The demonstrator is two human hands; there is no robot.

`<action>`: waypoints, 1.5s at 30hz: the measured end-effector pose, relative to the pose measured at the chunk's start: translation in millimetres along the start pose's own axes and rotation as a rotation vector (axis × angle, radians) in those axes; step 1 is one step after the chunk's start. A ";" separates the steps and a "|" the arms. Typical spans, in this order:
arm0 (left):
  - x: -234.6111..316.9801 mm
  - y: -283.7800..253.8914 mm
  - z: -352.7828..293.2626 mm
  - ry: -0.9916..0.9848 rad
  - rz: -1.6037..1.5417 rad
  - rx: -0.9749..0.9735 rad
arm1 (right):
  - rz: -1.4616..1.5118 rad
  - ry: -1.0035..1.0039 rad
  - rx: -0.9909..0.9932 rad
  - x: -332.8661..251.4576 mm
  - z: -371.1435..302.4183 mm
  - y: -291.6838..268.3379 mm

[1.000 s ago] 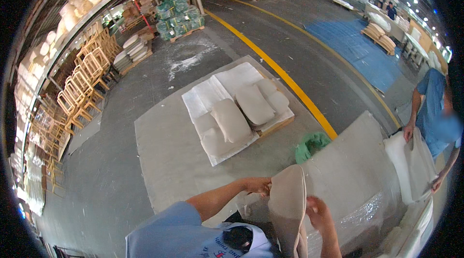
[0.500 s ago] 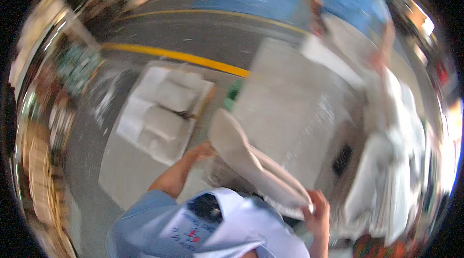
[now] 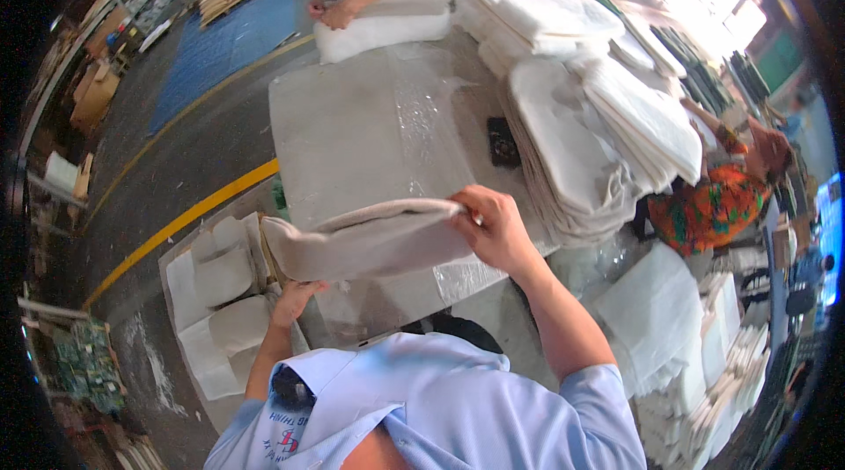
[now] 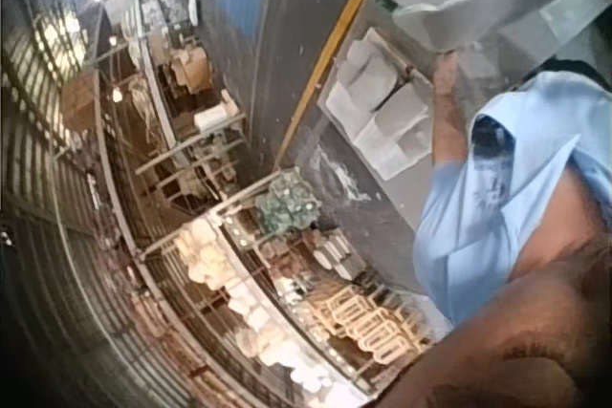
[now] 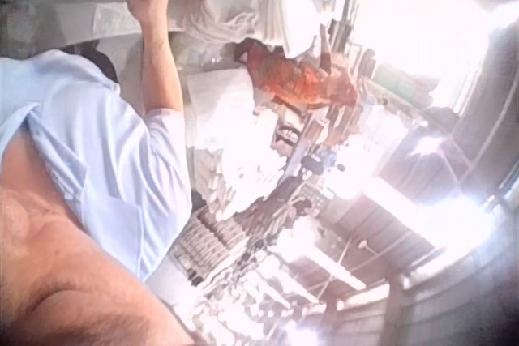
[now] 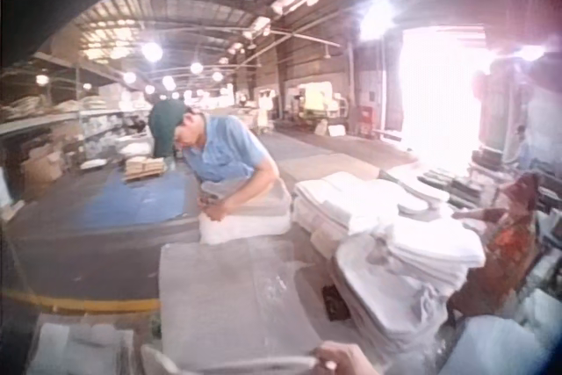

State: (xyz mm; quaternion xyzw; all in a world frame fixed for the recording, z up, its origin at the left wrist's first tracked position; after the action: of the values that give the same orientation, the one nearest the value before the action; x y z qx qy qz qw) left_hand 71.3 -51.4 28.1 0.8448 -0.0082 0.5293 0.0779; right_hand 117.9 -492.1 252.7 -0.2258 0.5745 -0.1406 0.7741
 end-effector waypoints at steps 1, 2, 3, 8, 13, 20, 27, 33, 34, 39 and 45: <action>3.1 1.0 3.3 0.028 0.053 -0.025 | -0.005 0.054 0.051 10.6 -3.9 2.0; 8.9 3.3 8.2 0.071 0.103 -0.047 | -0.019 0.133 0.064 26.4 -11.8 5.6; 10.5 12.8 14.3 0.057 0.097 -0.052 | -0.047 0.221 0.087 47.5 -22.7 2.9; 17.3 19.8 5.3 -0.043 0.101 -0.016 | -0.126 0.150 0.048 53.7 -41.3 2.1; 30.6 38.0 -5.8 0.051 0.107 0.013 | -0.231 0.116 0.052 86.3 -59.8 11.2; 21.9 64.4 -46.6 0.052 0.292 0.264 | 0.010 0.131 0.033 110.8 -61.8 -3.7; -9.8 101.0 -52.3 0.140 0.045 0.306 | 0.078 -0.042 -0.027 115.8 -69.3 -18.6; -23.9 103.4 -36.6 0.028 0.084 0.219 | 0.013 -0.124 -0.067 115.9 -79.0 -18.5; -27.9 102.6 -34.5 0.008 0.090 0.198 | -0.022 -0.140 -0.051 115.2 -81.6 -18.3; -33.7 72.2 -33.2 -0.117 0.224 0.133 | -0.043 -0.123 -0.049 108.4 -89.0 -19.0; 46.5 -16.2 -57.9 -0.281 1.138 0.275 | -0.068 -0.064 -0.061 111.4 -96.6 -15.3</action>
State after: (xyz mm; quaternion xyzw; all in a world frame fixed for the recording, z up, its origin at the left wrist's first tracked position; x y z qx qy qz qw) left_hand 41.6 -24.1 92.5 0.7719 -0.4008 0.3676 -0.3293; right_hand 60.0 -576.5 145.5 -0.2731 0.5454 -0.1420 0.7796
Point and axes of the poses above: each hand's wrist, its own z-axis towards the middle knuckle, its own y-axis out of the palm, x = y × z, the point moved 4 cm from there along z, towards the middle knuckle, and after that the axes turned 2 degrees about x, right-handed, at the moved point
